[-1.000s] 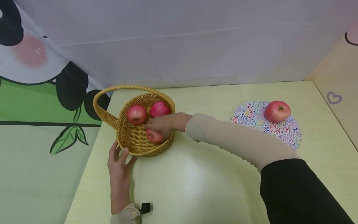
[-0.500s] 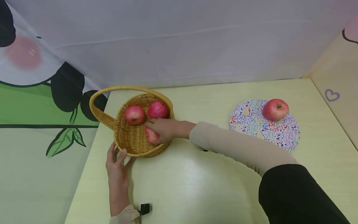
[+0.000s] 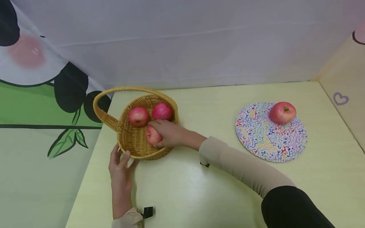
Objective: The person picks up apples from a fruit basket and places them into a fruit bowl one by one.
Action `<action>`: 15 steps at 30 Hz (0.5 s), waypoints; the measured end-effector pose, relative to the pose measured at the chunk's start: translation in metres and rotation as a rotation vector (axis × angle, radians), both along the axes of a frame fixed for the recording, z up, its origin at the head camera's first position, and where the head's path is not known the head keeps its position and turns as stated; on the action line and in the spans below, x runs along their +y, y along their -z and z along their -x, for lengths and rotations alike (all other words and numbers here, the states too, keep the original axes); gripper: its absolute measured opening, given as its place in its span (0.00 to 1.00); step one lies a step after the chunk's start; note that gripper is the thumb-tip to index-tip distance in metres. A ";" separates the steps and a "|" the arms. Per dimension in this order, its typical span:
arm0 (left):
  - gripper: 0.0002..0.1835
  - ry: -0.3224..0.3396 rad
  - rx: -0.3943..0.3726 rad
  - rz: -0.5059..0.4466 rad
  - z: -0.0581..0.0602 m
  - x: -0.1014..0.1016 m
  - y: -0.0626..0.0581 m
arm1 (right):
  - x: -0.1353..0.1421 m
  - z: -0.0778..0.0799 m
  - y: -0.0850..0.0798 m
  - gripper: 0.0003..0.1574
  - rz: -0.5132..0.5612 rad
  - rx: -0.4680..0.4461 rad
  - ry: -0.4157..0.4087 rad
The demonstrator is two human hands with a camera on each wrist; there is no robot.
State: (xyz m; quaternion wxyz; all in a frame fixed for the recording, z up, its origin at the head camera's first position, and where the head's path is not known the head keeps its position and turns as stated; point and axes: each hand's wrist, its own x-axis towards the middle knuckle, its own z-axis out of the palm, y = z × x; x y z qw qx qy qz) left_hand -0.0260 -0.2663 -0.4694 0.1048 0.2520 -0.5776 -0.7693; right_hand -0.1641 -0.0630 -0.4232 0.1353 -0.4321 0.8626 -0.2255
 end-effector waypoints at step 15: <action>0.30 0.018 0.014 -0.004 -0.002 -0.001 0.000 | 0.005 0.000 0.009 0.56 0.435 -0.102 0.136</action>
